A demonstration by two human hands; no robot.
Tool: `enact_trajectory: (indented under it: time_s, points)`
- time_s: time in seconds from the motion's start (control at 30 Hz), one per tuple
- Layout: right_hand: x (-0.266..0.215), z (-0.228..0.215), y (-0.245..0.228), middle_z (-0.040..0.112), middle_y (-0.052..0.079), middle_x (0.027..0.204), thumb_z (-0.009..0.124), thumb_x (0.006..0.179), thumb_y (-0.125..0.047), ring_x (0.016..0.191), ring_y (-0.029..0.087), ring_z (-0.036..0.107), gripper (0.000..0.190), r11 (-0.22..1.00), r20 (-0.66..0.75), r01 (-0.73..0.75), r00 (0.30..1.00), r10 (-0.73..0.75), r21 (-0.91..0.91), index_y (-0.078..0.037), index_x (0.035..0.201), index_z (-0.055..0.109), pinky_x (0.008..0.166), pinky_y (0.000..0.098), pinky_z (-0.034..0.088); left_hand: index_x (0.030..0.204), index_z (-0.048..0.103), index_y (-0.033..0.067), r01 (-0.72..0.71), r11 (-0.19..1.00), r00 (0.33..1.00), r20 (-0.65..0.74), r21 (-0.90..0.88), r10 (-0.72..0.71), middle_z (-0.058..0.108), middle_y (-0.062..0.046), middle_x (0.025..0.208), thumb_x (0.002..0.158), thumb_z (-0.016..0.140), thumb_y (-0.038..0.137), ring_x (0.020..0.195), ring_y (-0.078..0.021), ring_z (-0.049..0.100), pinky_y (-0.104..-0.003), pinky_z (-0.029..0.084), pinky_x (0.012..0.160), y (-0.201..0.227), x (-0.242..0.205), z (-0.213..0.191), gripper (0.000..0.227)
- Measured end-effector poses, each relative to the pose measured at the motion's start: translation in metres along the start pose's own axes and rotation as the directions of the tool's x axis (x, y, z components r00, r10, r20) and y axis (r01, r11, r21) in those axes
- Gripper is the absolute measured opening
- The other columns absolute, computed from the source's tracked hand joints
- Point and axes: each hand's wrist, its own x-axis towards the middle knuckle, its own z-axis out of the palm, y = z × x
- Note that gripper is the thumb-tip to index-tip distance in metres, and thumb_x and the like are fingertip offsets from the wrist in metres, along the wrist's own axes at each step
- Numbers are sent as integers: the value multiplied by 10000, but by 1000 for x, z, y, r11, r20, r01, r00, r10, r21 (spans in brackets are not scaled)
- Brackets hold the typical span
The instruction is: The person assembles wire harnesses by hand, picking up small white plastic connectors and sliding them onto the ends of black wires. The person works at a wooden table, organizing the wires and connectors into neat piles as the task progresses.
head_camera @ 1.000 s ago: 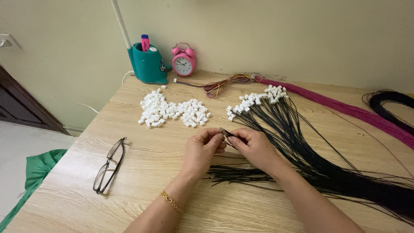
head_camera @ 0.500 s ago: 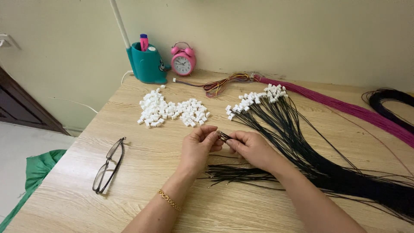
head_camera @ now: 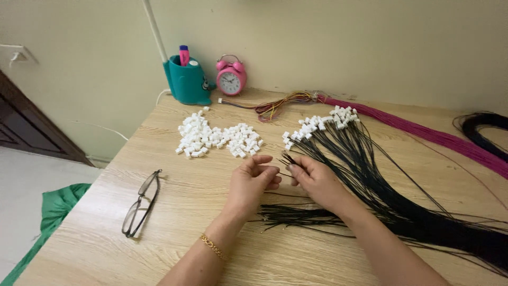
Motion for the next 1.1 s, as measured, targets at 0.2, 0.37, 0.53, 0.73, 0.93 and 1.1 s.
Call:
enact_trajectory:
  time_s: [0.2,0.37,0.53,0.73,0.93,1.1]
  points:
    - [-1,0,3,767,89,836,736,825,-232,797,178,684,226,997,14,-6,1000,8,-73,-82,993,754,761,337,530,1145,630,51,-16,984,1000,-18,178,20,720,-145,888,844,710,53,646,-210,713,-290,617,507,9,4,-7,311]
    - [10,-1,8,736,99,856,682,872,-193,837,170,614,203,999,-4,53,999,-53,10,-51,1010,730,814,348,503,1102,665,51,-234,871,954,-71,432,291,694,-128,933,874,675,68,653,-177,657,-250,585,513,38,40,-53,229]
    - [3,-2,0,776,43,996,653,890,-290,993,181,696,243,998,-11,-11,1000,10,-62,-142,1062,739,907,355,505,1063,723,311,-166,174,919,88,971,384,705,26,924,870,672,291,848,-252,704,-399,581,729,47,62,-65,201]
    - [23,3,27,754,94,981,585,954,-245,966,182,645,243,994,-22,47,999,-45,97,-85,1085,714,936,395,482,946,759,292,-395,-180,761,430,901,486,678,1,832,787,764,272,796,-223,708,-332,595,663,16,105,-37,160]
    - [9,0,12,779,76,956,631,916,-220,939,154,660,207,993,-14,60,998,-59,100,-95,1039,742,905,365,506,819,765,202,-247,-423,811,425,872,402,663,-35,877,788,643,293,896,-242,630,-389,465,750,5,118,-11,155]
    - [10,-4,9,767,119,950,624,921,-196,926,188,667,226,991,-14,55,998,-54,126,-61,1068,729,892,389,513,786,773,235,-245,-403,792,422,882,442,657,-25,829,793,599,261,879,-243,634,-368,454,740,-12,132,-21,176]
